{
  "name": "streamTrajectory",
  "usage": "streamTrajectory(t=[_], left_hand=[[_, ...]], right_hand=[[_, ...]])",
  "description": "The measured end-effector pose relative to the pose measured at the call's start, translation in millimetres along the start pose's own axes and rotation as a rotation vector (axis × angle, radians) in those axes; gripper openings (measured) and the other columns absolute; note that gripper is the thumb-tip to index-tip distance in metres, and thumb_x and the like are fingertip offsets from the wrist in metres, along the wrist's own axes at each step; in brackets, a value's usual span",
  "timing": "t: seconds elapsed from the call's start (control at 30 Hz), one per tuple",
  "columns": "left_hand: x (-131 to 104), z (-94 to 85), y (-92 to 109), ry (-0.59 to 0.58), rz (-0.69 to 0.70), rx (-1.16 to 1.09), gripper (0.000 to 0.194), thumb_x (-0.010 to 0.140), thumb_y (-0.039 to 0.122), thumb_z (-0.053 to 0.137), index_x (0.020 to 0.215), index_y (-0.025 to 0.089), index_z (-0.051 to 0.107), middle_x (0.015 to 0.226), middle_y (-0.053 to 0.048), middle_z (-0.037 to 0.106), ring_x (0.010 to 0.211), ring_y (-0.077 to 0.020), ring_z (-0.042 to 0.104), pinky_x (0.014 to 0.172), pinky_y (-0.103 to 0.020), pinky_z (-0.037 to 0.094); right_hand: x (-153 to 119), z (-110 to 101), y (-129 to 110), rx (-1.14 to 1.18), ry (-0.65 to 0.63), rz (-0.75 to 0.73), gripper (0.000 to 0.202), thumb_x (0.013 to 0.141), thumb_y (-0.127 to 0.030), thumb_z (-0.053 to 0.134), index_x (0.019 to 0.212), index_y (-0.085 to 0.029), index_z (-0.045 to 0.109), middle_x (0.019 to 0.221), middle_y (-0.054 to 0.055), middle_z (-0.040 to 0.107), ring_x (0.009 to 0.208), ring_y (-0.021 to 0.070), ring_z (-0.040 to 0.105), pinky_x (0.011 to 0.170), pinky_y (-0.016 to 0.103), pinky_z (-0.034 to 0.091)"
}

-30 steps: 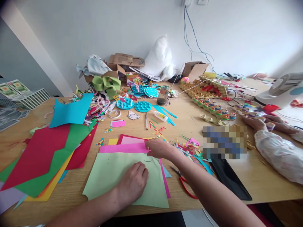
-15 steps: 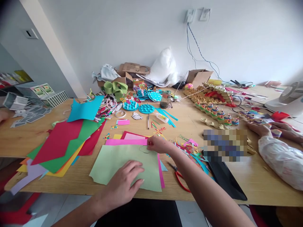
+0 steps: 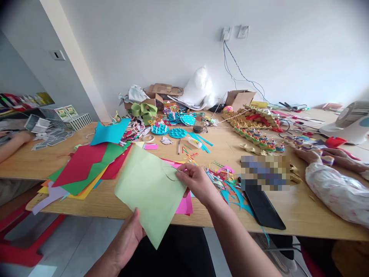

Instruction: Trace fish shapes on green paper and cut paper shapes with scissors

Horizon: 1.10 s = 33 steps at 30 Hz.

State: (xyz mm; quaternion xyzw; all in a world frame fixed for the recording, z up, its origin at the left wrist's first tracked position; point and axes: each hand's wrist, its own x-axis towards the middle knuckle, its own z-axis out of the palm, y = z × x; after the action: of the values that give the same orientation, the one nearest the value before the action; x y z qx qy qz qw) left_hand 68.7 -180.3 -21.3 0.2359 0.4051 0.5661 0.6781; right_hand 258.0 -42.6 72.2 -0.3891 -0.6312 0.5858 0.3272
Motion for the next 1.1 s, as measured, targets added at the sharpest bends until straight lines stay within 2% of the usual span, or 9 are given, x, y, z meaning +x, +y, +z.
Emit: streamTrajectory(t=[0.1,0.27,0.33,0.43,0.53,0.67,0.8,0.93,1.1], left_hand=[[-2.4,-1.6,14.2,0.143,0.146,-0.099,0.054,0.079,0.053,0.063,0.124,0.023,0.057,0.126,-0.011,0.06,0.118,-0.0289,0.053,0.094,-0.039,0.047],[2.4,-5.9,34.4,0.361,0.185,0.008,0.074,0.068,0.034,0.079,0.134,0.021,0.049,0.119,-0.012,0.065,0.114,-0.0323,0.057,0.094,-0.042,0.048],[6.0,-8.2,38.0,0.412,0.257,0.082,0.076,0.065,0.034,0.081,0.133,0.021,0.05,0.117,-0.01,0.066,0.115,-0.0313,0.057,0.096,-0.04,0.048],[11.3,-11.2,43.6,0.418,0.357,0.184,0.076,0.064,0.036,0.081,0.133,0.022,0.051,0.119,-0.008,0.065,0.117,-0.0301,0.056,0.098,-0.039,0.046],[16.8,-10.3,53.8,0.409,0.412,0.25,0.077,0.064,0.037,0.08,0.133,0.023,0.05,0.12,-0.009,0.064,0.115,-0.031,0.057,0.096,-0.04,0.048],[25.4,-1.7,70.8,0.397,0.533,0.308,0.071,0.066,0.036,0.079,0.13,0.022,0.052,0.124,-0.01,0.062,0.116,-0.0313,0.056,0.097,-0.04,0.047],[38.6,4.4,81.8,0.343,0.571,0.228,0.07,0.066,0.033,0.079,0.13,0.023,0.053,0.125,-0.008,0.062,0.119,-0.0307,0.054,0.096,-0.038,0.048],[53.2,-1.8,84.1,0.34,0.539,0.127,0.07,0.065,0.029,0.08,0.129,0.025,0.054,0.124,-0.008,0.062,0.12,-0.0301,0.053,0.096,-0.036,0.048],[60.4,-18.0,81.3,0.385,0.545,0.046,0.066,0.065,0.028,0.08,0.126,0.026,0.056,0.123,-0.007,0.063,0.118,-0.029,0.055,0.093,-0.036,0.049]], right_hand=[[-22.4,8.6,21.8,0.035,0.074,0.029,0.033,0.079,-0.047,0.062,0.085,-0.016,0.056,0.057,-0.003,0.057,0.04,0.0103,0.054,0.036,0.023,0.047],[-50.6,20.9,51.5,-0.062,0.017,0.062,0.035,0.085,-0.052,0.051,0.091,-0.017,0.056,0.067,-0.001,0.06,0.05,0.0132,0.059,0.045,0.027,0.052],[-58.7,10.4,61.6,-0.272,0.095,0.003,0.033,0.09,-0.047,0.045,0.099,-0.018,0.057,0.074,0.002,0.064,0.061,0.0162,0.063,0.055,0.03,0.055],[-68.8,-21.2,80.6,-0.879,0.356,-0.066,0.024,0.092,-0.032,0.044,0.103,-0.016,0.059,0.084,0.009,0.069,0.079,0.0251,0.065,0.07,0.039,0.052],[-75.2,-49.9,102.1,-1.348,0.369,-0.05,0.025,0.087,-0.011,0.042,0.099,-0.015,0.063,0.086,0.014,0.069,0.087,0.0308,0.063,0.073,0.042,0.049],[-75.3,-60.8,120.3,-1.522,0.358,-0.085,0.043,0.077,0.004,0.04,0.105,-0.017,0.064,0.088,0.012,0.067,0.086,0.028,0.062,0.071,0.037,0.049],[-76.8,-56.6,118.9,-1.417,0.394,-0.054,0.044,0.077,0.002,0.036,0.106,-0.016,0.064,0.088,0.013,0.063,0.085,0.0281,0.061,0.073,0.04,0.049],[-84.7,-44.8,96.4,-0.936,0.402,-0.019,0.031,0.089,-0.019,0.037,0.111,-0.02,0.059,0.1,0.014,0.061,0.092,0.0259,0.061,0.075,0.036,0.05],[-87.8,-8.0,61.5,-0.217,0.052,0.105,0.036,0.09,-0.05,0.045,0.104,-0.019,0.058,0.094,0.011,0.063,0.08,0.0208,0.059,0.063,0.029,0.049]])
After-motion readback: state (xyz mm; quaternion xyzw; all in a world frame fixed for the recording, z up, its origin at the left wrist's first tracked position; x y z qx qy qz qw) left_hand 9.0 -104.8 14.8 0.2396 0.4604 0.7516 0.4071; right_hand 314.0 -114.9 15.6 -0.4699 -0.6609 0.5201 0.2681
